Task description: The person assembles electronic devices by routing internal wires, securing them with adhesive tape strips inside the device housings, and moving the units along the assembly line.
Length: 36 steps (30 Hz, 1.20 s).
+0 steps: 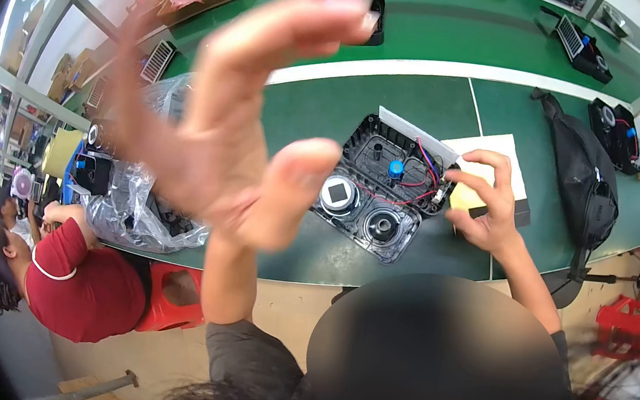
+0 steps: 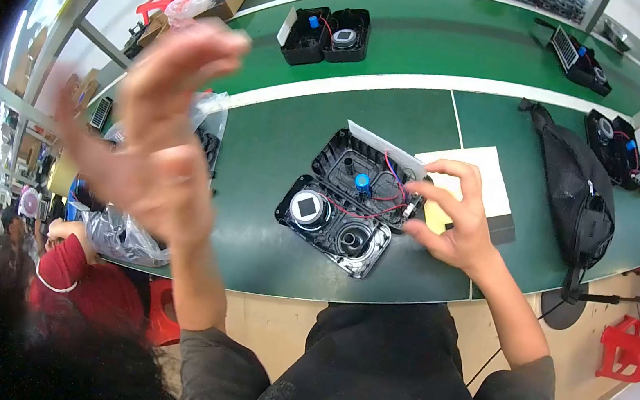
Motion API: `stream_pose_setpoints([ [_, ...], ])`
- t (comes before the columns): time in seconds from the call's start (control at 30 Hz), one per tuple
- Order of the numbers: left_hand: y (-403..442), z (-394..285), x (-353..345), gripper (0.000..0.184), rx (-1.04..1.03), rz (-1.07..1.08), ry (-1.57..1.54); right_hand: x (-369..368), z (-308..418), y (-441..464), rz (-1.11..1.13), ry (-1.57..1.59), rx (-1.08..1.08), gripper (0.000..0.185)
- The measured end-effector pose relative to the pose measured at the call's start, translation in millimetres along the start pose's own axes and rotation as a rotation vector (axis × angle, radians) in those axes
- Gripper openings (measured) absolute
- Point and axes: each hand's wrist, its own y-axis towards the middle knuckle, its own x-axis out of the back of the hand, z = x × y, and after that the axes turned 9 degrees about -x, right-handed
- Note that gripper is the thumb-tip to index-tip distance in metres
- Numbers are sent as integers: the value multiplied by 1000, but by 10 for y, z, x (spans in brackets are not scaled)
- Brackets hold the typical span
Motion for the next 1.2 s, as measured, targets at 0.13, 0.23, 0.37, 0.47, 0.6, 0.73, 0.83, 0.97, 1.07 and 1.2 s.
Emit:
stream_pose_setpoints([
  [0.13, -952, 154, -134, 32, 352, 361, 109, -113, 129, -230, -153, 236, -239, 60],
  [0.23, -1626, 158, -72, 36, 454, 648, 213, 8, 226, -101, -109, 544, -224, 79],
  [0.37, -1814, -3, -28, 50, 531, 618, 323, 468, 1080, 602, 101, 718, 330, 100],
  [0.47, -1393, -497, 223, 61, 723, 502, 154, 247, 1206, 836, 277, 669, 381, 98],
  [0.6, -1205, -700, 299, 59, 671, 483, 139, -82, 909, 803, 421, 663, 232, 94],
  [0.73, -1209, -658, 335, 57, 610, 444, 117, -297, 598, 763, 470, 635, 100, 91],
  [0.83, -1160, -635, 395, 56, 568, 455, 116, -363, 471, 716, 442, 655, 40, 89],
  [0.97, -1125, -683, 458, 54, 485, 440, 145, -405, 313, 668, 430, 660, -38, 86],
  [1.07, -1025, -718, 458, 53, 462, 434, 172, -374, 261, 605, 408, 685, -89, 84],
  [1.2, -966, -689, 448, 51, 389, 411, 213, -263, 146, 619, 345, 688, -94, 81],
])
